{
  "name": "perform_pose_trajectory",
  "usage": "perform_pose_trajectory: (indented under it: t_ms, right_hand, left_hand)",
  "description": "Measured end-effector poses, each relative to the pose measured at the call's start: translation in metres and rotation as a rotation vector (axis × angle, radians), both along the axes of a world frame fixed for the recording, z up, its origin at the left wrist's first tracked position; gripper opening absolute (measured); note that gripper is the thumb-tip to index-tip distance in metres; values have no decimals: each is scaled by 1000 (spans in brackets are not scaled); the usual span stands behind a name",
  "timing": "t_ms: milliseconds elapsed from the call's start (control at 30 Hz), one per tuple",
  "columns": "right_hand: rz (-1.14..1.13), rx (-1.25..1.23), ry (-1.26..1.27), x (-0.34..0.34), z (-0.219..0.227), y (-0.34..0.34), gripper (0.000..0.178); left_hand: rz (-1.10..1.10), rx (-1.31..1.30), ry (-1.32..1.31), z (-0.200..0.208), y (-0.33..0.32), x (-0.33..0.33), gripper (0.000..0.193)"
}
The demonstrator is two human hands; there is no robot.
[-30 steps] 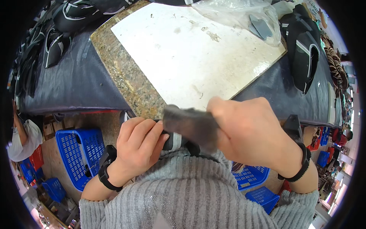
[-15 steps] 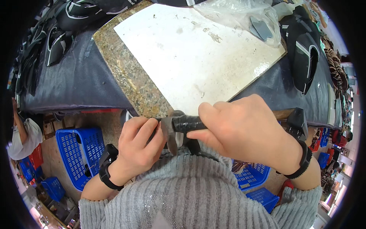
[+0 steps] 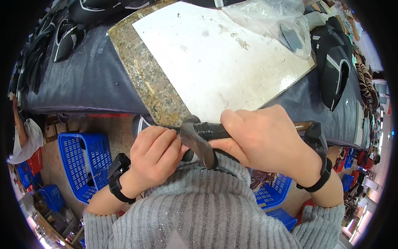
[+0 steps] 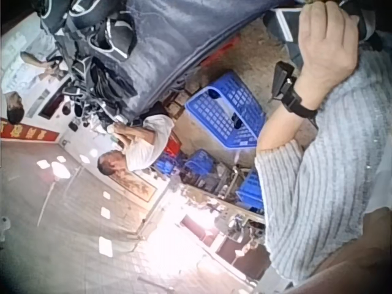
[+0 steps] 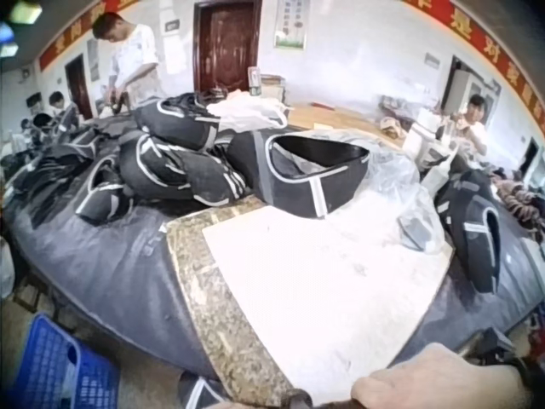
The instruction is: Manually aligning, gluing, and hammering shoe upper components at a factory workbench.
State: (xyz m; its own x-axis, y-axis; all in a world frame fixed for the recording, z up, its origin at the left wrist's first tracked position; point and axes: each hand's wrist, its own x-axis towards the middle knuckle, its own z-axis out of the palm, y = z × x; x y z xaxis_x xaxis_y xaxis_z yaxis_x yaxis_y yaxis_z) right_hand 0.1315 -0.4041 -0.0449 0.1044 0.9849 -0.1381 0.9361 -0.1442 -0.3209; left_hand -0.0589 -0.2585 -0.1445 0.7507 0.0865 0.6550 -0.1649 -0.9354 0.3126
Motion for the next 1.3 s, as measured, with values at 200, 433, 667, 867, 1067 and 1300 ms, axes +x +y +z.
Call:
perform_pose_trajectory:
  t_ms: [200, 433, 667, 867, 1067, 1300]
  right_hand:
    - [90, -17, -19, 1, -4, -2, 43]
    - [68, -25, 38, 1, -4, 9, 42]
    - [-53, -187, 71, 4, 13, -10, 38]
    - [-48, -123, 38, 3, -1, -25, 36]
    - [-131, 103, 39, 9, -6, -26, 34]
    - [-325, 471, -263, 55, -37, 9, 30]
  left_hand:
    - [13, 3, -2, 1, -2, -1, 19]
    - [21, 24, 26, 4, -1, -2, 18]
    - [39, 23, 12, 2, -3, -1, 17]
    - [44, 28, 34, 1, -3, -1, 17]
    - [75, -98, 177, 10, -1, -3, 30]
    - [-27, -190, 373, 26, 9, 1, 36]
